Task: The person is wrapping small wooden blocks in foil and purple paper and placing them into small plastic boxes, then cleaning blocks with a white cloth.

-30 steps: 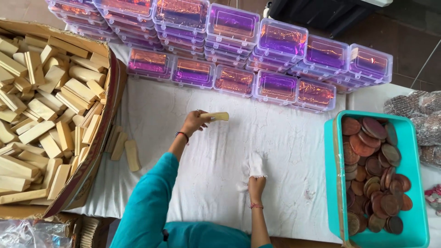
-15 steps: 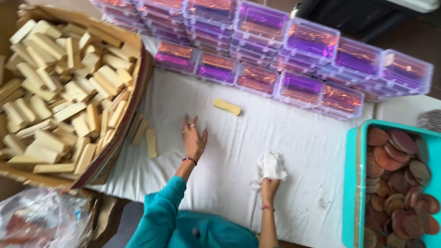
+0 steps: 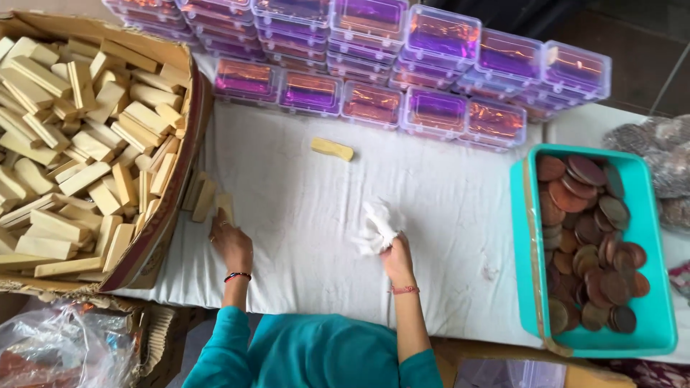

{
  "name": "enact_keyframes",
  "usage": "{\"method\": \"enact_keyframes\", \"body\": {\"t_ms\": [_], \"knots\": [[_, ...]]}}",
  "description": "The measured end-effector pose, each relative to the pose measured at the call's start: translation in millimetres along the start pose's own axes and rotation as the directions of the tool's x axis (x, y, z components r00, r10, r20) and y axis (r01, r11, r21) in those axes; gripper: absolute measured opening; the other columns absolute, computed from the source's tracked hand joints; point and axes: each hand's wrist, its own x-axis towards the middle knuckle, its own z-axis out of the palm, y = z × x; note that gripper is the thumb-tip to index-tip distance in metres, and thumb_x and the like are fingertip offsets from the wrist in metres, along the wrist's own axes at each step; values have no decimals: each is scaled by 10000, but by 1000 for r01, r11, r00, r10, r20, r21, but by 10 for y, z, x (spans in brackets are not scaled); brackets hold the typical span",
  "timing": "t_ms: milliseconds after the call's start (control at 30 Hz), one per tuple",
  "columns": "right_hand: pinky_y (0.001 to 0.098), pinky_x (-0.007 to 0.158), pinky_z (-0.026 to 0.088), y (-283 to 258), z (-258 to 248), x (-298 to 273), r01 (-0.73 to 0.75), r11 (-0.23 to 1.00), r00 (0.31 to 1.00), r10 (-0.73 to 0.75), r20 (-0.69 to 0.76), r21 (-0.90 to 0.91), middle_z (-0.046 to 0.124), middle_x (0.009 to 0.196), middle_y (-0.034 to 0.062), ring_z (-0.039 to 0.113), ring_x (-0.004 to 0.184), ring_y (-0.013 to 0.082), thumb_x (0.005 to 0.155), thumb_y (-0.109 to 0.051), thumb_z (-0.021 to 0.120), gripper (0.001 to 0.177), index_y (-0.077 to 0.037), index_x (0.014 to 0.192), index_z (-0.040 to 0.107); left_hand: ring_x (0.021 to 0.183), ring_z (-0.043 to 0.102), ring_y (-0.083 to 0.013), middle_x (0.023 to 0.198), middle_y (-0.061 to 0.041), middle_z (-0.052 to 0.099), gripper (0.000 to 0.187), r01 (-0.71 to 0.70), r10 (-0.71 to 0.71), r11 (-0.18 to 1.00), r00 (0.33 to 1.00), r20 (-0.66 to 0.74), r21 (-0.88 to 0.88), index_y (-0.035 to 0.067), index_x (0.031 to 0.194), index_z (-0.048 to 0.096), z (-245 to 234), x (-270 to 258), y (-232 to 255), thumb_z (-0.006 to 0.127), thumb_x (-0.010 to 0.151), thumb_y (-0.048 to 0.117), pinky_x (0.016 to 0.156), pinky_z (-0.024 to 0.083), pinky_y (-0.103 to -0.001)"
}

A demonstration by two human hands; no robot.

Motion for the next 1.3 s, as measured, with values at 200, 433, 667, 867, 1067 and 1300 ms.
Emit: {"method": "enact_keyframes", "body": {"t_ms": [200, 433, 667, 867, 1067, 1300], "knots": [[394, 1004, 539, -761, 1488, -480, 123, 992, 987, -120, 106, -23, 627, 1364, 133, 632, 1240, 241, 974, -216, 506, 512, 27, 1425, 518, 1014, 574, -375, 1222, -341, 540, 677, 426, 13, 471, 872, 490, -772, 32, 1613, 370, 364, -394, 881, 481, 1037, 369, 917, 494, -471], [358, 1162, 390, -496, 1677, -299, 269, 924, 960, -234, 154, -270, 451, 1545, 115, 446, 1416, 201, 1064, -318, 442, 576, -18, 1551, 374, 1151, 549, -396, 1343, -240, 564, 511, -286, 451, 809, 863, 230, -514, 8, 1440, 525, -385, -796, 2569, 568, 937, 91, 1024, 424, -500], [371, 952, 531, -853, 2010, -420, 71, 993, 991, -82, -107, -95, 567, 1311, 119, 601, 1130, 199, 1005, -138, 479, 470, -56, 1463, 408, 1208, 546, -414, 1341, -258, 554, 753, -526, 584, 708, 811, -29, -471, -79, 1537, 325, -660, -659, 2662, 596, 835, -80, 1077, 420, -506], [337, 870, 556, -934, 1942, -275, 70, 971, 991, -94, -94, -228, 682, 1207, 156, 648, 1052, 210, 1069, -194, 447, 454, 97, 1396, 569, 1143, 589, -386, 1277, -213, 625, 732, -540, 659, 714, 734, 167, -446, -6, 1552, 351, -883, -680, 2581, 661, 890, 21, 1027, 477, -444], [397, 963, 542, -621, 1847, -291, 238, 886, 962, -272, -31, -399, 634, 1353, 215, 624, 1192, 257, 1050, -247, 463, 507, 58, 1450, 529, 1056, 598, -237, 1333, -66, 577, 621, 461, 264, 468, 741, 617, -754, 91, 1578, 348, -520, -669, 2460, 485, 994, 253, 897, 509, -359], [415, 1229, 300, -485, 1980, -671, 488, 683, 864, -289, 412, -544, 423, 1628, 213, 372, 1527, 313, 1135, -345, 353, 568, 9, 1578, 372, 1281, 546, -250, 1475, -145, 530, 675, 758, 131, -158, 651, 747, -633, 68, 1577, 382, -40, -479, 2161, 375, 1052, 493, 1094, 440, -389]]}}
